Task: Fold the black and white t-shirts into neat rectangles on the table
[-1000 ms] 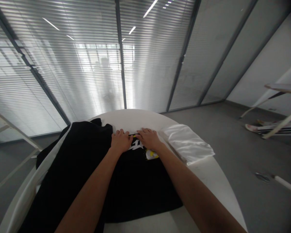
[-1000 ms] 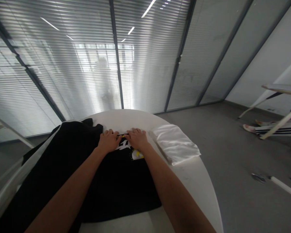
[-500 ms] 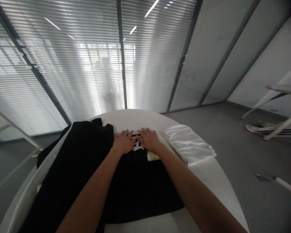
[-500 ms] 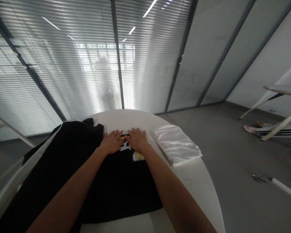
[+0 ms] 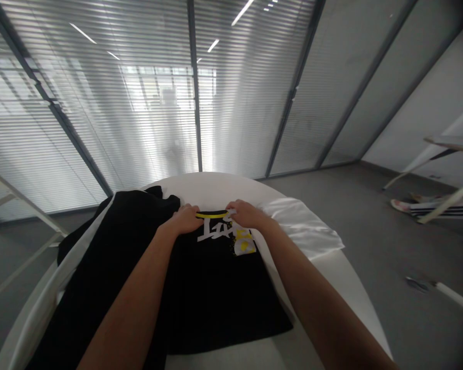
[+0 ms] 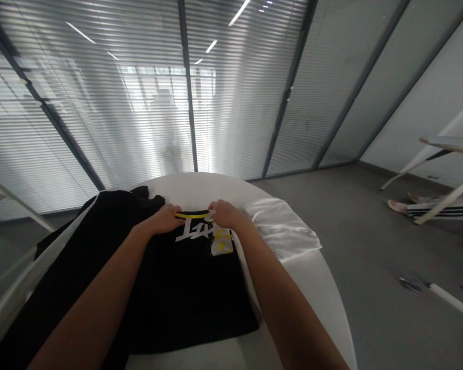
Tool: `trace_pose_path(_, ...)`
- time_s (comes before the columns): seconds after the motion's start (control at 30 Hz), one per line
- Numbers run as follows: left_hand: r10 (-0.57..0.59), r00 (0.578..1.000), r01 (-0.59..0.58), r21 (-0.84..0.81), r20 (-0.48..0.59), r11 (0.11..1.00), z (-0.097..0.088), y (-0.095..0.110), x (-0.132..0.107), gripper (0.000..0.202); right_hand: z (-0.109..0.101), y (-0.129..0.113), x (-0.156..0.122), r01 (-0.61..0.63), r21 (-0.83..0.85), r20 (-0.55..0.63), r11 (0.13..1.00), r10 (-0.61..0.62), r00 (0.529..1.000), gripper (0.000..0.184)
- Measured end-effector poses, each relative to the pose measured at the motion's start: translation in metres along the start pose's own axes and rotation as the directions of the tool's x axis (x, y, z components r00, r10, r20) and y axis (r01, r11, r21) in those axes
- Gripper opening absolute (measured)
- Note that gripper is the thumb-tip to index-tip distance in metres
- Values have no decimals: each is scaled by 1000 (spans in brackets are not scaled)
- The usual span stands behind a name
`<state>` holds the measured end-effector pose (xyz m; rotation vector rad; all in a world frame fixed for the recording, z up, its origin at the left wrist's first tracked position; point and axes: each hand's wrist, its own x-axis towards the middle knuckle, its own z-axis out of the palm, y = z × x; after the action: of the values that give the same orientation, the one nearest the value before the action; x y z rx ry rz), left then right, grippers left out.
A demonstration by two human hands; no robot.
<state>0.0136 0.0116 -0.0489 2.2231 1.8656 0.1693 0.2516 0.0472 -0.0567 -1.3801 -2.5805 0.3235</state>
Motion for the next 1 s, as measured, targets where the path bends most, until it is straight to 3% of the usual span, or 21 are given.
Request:
trace_pose_path(0.27, 77, 997, -78, -121, -11, 990, -22, -1, -9, 27, -28, 0, -8, 162, 95, -66, 982, -156, 986, 26)
trace_pose_path(0.4, 62, 986, -79, -109, -156, 991, -31, 2, -10, 26, -34, 0, -7, 151, 93, -192, 984, -131, 973, 28)
trace_pose_path(0.53, 74, 937, -102, -65, -341, 993, -39, 11, -12, 23, -40, -5, -7, 117, 95, -329, 989, -80, 941, 31)
trace_pose_path(0.63, 110, 922, -154, -91, -372, 984, -49, 15, -19, 22, -51, -10, -12, 130, 121, -368, 984, -77, 927, 29)
trace_pose_path(0.73, 156, 951, -205, -166, -268, 965, -65, 18, -31, 24, -68, -15, -22, 140, 223, -329, 965, -61, 942, 23)
trace_pose_path(0.87, 214, 975, -220, -300, -52, 928, -88, 21, -50, 26, -93, -24, -40, 96, 385, -90, 918, -66, 994, 23)
trace_pose_path(1.0, 279, 929, -186, -342, 245, 921, -104, 28, -66, 22, -114, -35, -60, 71, 462, 160, 884, -162, 974, 22)
